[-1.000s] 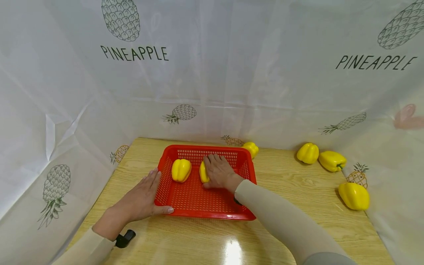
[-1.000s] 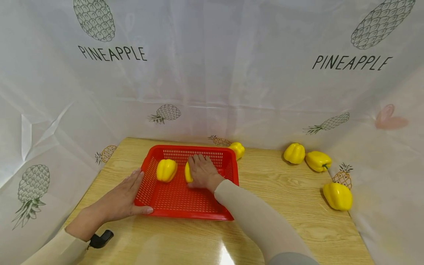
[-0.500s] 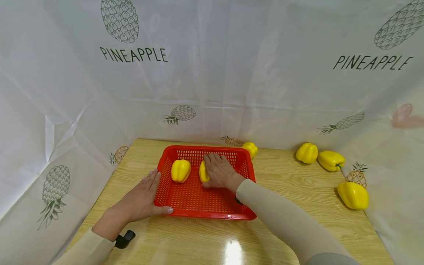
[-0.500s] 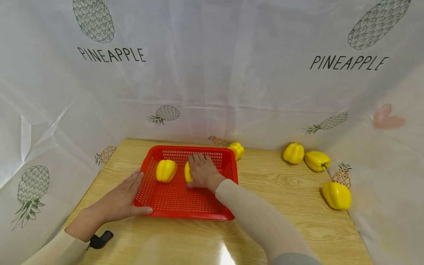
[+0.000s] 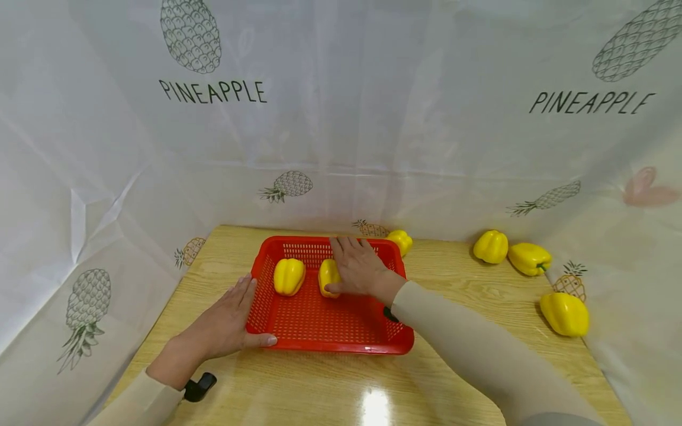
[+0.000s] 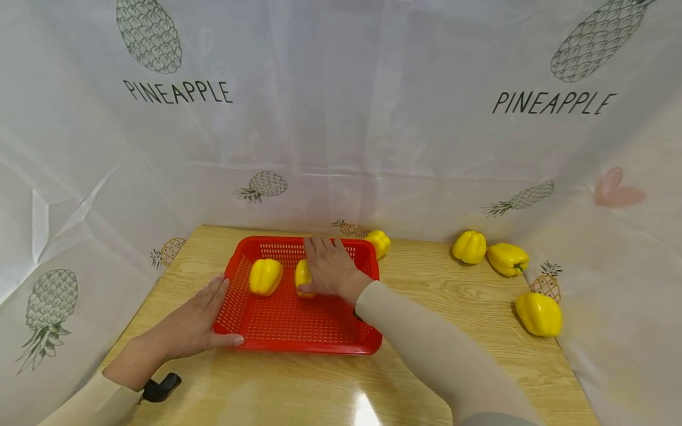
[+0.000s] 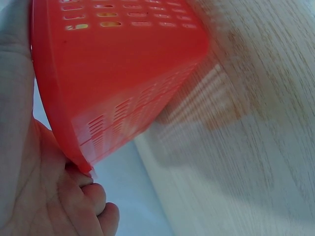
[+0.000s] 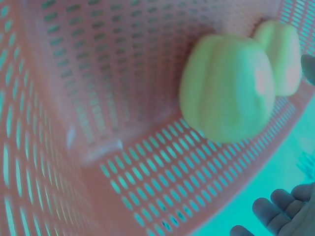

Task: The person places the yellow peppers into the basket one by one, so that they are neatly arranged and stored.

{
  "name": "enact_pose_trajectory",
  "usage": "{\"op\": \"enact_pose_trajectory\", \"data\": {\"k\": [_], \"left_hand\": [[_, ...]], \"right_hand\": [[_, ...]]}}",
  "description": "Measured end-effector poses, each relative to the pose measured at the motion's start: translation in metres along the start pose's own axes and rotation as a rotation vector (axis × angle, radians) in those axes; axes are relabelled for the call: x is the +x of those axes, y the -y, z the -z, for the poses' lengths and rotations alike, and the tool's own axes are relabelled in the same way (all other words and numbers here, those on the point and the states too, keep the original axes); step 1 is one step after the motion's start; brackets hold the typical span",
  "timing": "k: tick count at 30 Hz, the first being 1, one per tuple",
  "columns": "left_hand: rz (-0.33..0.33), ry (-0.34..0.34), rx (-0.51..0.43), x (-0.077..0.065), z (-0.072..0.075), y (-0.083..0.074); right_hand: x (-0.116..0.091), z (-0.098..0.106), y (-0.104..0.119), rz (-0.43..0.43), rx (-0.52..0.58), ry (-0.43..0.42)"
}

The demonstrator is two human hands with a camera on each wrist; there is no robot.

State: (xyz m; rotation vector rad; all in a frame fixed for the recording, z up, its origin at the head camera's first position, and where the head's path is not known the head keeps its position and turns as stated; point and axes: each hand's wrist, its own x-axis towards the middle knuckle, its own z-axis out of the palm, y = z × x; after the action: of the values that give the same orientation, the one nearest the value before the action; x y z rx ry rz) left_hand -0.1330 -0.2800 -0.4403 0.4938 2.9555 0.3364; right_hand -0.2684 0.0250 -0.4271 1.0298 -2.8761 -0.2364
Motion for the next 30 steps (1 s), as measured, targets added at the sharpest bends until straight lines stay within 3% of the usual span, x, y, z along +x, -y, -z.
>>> {"op": "enact_pose_trajectory", "data": {"k": [9,18,24,30], "left_hand": [[0.003,-0.002,-0.002,-0.001,0.001,0.000],[0.003,0.010,0.001,0.000,0.001,0.000],[-0.003,0.003,0.001,0.000,0.002,0.001],[0.007,0.020,-0.008,-0.001,0.002,0.001]], "right_hand": [[-0.018,0.033,-0.030,0.038,0.032,-0.163],[-0.042,0.037,-0.091,0.002,0.019,-0.331],[-0.058,0.023,-0.130,-0.040,-0.002,-0.296],[-0.064,-0.002,-0.151,-0.037,-0.053,-0.261]]}}
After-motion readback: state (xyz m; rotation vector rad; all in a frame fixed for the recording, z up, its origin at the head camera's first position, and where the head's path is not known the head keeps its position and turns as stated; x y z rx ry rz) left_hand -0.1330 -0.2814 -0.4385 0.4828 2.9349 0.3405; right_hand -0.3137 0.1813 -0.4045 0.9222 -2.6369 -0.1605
